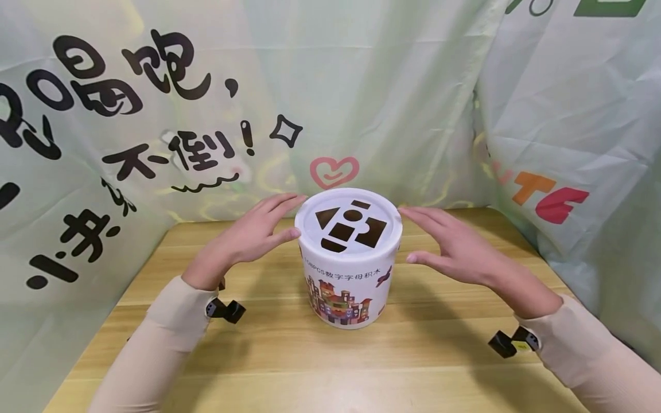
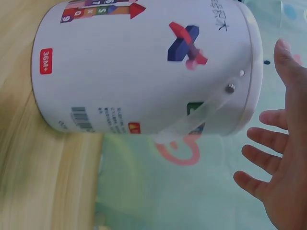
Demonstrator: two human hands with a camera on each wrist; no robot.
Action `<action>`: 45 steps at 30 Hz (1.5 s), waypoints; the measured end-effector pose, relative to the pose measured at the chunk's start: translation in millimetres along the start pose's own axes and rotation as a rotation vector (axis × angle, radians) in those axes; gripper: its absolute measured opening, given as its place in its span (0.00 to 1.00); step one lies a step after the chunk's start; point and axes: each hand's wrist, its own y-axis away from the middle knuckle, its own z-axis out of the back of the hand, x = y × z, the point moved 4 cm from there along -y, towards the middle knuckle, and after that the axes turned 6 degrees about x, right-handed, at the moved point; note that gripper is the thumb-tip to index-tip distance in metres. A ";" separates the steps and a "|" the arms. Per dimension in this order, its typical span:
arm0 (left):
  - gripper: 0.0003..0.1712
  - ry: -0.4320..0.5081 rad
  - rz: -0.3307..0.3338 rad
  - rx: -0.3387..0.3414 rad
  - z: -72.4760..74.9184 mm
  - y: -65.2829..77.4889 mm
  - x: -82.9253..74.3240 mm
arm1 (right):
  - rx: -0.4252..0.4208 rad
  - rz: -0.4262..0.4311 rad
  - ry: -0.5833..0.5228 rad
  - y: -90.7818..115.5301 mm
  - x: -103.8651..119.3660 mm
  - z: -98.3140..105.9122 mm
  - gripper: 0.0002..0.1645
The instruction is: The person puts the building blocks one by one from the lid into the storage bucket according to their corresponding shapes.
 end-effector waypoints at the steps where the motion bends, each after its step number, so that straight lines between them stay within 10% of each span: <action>1: 0.41 -0.001 -0.004 0.006 0.9 -1.6 -2.7 | -0.002 0.015 0.006 -1.6 2.9 0.9 0.47; 14: 0.47 0.033 -0.002 0.134 -5.0 -5.7 -15.7 | -0.005 -0.054 0.033 -8.5 20.7 -8.6 0.38; 25: 0.48 0.010 -0.025 0.077 -7.5 5.0 -21.9 | -0.017 -0.247 0.009 -17.9 27.9 -10.0 0.43; 45: 0.42 -0.056 -0.077 -0.049 -1.9 16.3 -31.4 | 0.079 -0.231 -0.345 -24.3 -6.9 -15.9 0.37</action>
